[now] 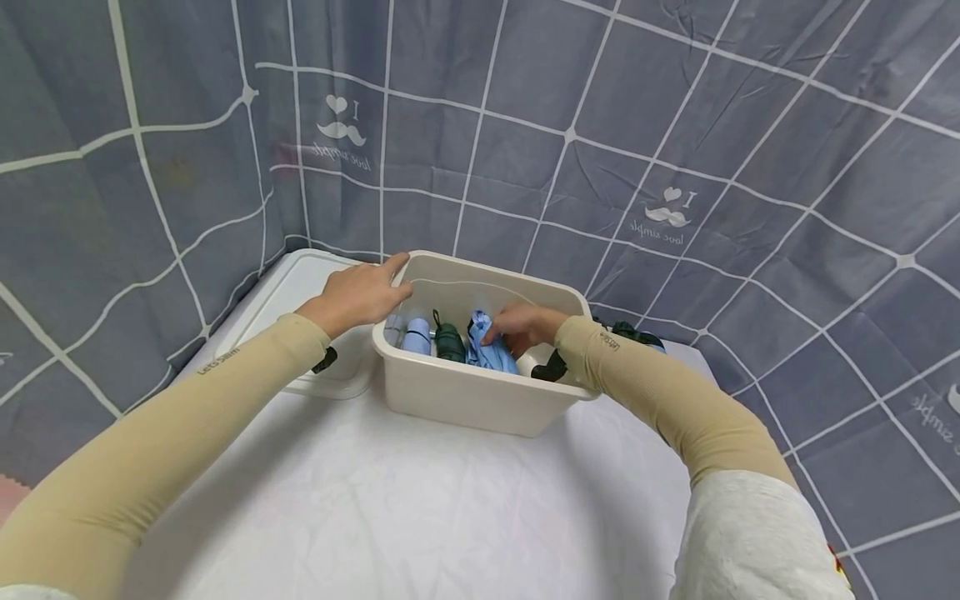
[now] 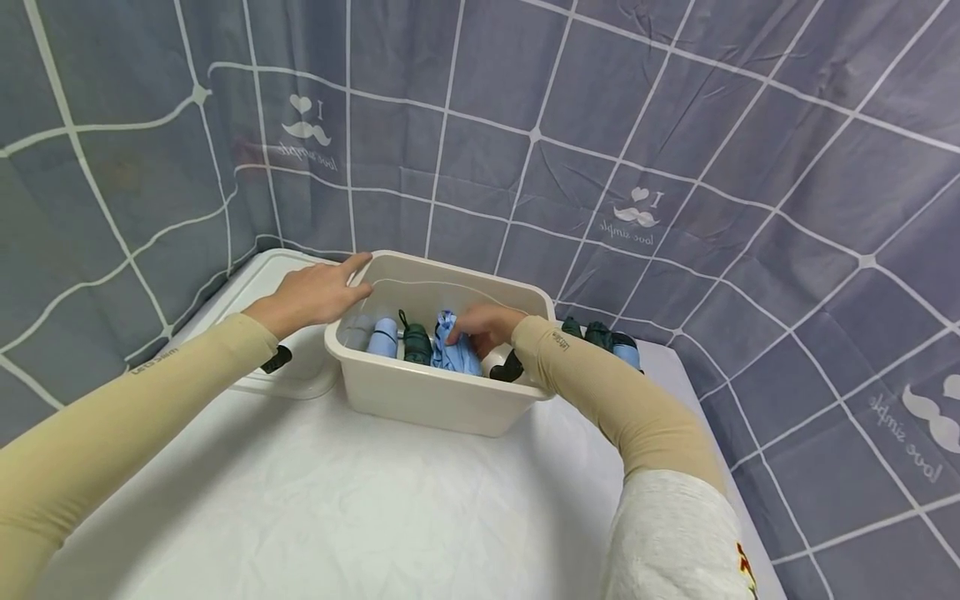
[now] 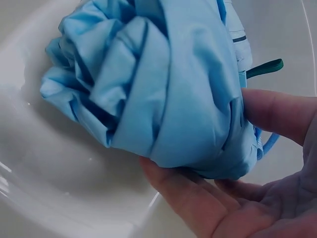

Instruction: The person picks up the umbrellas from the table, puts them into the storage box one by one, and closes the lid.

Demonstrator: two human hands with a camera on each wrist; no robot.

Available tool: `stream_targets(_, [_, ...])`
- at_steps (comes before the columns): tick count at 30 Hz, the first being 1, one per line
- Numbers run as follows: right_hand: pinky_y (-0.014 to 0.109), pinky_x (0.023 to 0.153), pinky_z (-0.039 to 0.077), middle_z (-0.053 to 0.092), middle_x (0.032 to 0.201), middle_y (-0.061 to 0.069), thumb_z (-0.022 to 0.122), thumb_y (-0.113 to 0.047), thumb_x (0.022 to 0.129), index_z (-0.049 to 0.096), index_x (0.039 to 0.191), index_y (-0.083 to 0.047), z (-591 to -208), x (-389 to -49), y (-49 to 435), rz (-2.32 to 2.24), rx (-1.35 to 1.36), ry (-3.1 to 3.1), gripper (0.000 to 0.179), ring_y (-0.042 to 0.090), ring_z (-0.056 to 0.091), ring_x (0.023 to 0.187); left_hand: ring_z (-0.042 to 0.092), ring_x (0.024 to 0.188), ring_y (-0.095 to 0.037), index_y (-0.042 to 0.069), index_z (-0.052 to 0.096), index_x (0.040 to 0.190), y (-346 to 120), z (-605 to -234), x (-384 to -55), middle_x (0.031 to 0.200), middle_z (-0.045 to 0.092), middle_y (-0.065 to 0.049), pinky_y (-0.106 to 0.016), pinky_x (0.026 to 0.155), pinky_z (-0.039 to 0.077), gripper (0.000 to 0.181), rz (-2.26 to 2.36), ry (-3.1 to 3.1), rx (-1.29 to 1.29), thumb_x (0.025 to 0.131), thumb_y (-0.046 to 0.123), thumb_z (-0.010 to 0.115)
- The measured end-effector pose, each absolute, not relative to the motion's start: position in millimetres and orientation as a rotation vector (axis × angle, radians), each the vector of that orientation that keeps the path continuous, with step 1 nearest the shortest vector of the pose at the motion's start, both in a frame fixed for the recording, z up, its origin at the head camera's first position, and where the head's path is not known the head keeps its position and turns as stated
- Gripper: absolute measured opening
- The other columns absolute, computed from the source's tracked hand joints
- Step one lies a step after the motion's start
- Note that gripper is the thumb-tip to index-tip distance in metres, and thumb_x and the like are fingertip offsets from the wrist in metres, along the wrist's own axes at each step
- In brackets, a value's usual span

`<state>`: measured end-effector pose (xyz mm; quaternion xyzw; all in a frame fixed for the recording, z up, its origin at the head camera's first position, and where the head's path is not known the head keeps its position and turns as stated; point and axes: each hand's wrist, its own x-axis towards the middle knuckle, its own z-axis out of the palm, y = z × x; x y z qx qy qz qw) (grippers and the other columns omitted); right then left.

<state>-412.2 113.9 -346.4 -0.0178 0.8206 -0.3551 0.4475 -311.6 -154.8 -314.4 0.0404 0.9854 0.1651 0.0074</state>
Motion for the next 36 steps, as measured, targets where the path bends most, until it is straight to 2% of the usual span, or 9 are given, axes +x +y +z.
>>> stream_targets(5, [0.051,0.107,0.044,0.050,0.142,0.030,0.061,-0.006,0.093,0.041,0.139,0.008,-352,-416,115,-0.852,-0.079,1.999,0.052,0.035,0.053,0.130,0.065,0.112,-0.042,0.020,0.019,0.162,-154,-314,-311,0.139,0.060,-0.022,-0.056,0.073,0.053,0.069,0.508,3.083,0.122,0.102,0.049,0.034])
stream_targets(12, [0.049,0.106,0.046,0.052,0.136,0.025,0.059,-0.006,0.094,0.045,0.131,0.008,-370,-428,117,-0.865,-0.102,1.925,0.042,0.032,0.057,0.120,0.067,0.105,-0.041,0.019,0.021,0.161,-151,-313,-310,0.132,0.063,-0.022,-0.053,0.066,0.052,0.068,0.487,3.096,0.136,0.102,0.048,0.034])
stream_targets(15, [0.047,0.098,0.052,0.056,0.131,0.024,0.062,-0.007,0.093,0.052,0.123,0.007,-364,-420,115,-0.820,-0.125,1.966,0.034,0.030,0.061,0.110,0.068,0.100,-0.040,0.018,0.022,0.161,-151,-312,-308,0.128,0.066,-0.022,-0.052,0.063,0.051,0.067,0.478,3.096,0.136,0.102,0.048,0.035])
stream_targets(20, [0.044,0.083,0.056,0.060,0.118,0.022,0.065,-0.007,0.092,0.055,0.110,0.004,-358,-413,113,-0.744,-0.145,2.000,0.023,0.027,0.063,0.093,0.067,0.104,-0.040,0.017,0.023,0.161,-150,-311,-307,0.130,0.065,-0.022,-0.052,0.064,0.052,0.067,0.463,3.100,0.140,0.102,0.047,0.035])
stream_targets(24, [0.043,0.081,0.057,0.060,0.111,0.021,0.064,-0.007,0.093,0.055,0.109,0.004,-357,-413,113,-0.693,-0.161,2.015,0.021,0.027,0.063,0.089,0.067,0.106,-0.041,0.017,0.023,0.161,-149,-311,-308,0.131,0.064,-0.022,-0.053,0.065,0.052,0.067,0.461,3.105,0.135,0.101,0.047,0.035])
stream_targets(31, [0.035,0.066,0.055,0.059,0.095,0.015,0.058,-0.005,0.097,0.053,0.101,0.001,-362,-412,111,-0.713,-0.187,1.980,0.009,0.024,0.061,0.078,0.067,0.103,-0.041,0.019,0.023,0.160,-149,-313,-310,0.127,0.066,-0.022,-0.053,0.063,0.051,0.066,0.459,3.113,0.136,0.101,0.046,0.035])
stream_targets(36, [0.031,0.062,0.053,0.059,0.090,0.010,0.055,-0.006,0.100,0.053,0.096,-0.002,-366,-411,107,-0.742,-0.186,1.929,0.006,0.020,0.060,0.073,0.067,0.105,-0.042,0.018,0.024,0.160,-150,-313,-311,0.127,0.066,-0.023,-0.055,0.065,0.052,0.066,0.458,3.124,0.147,0.101,0.046,0.037])
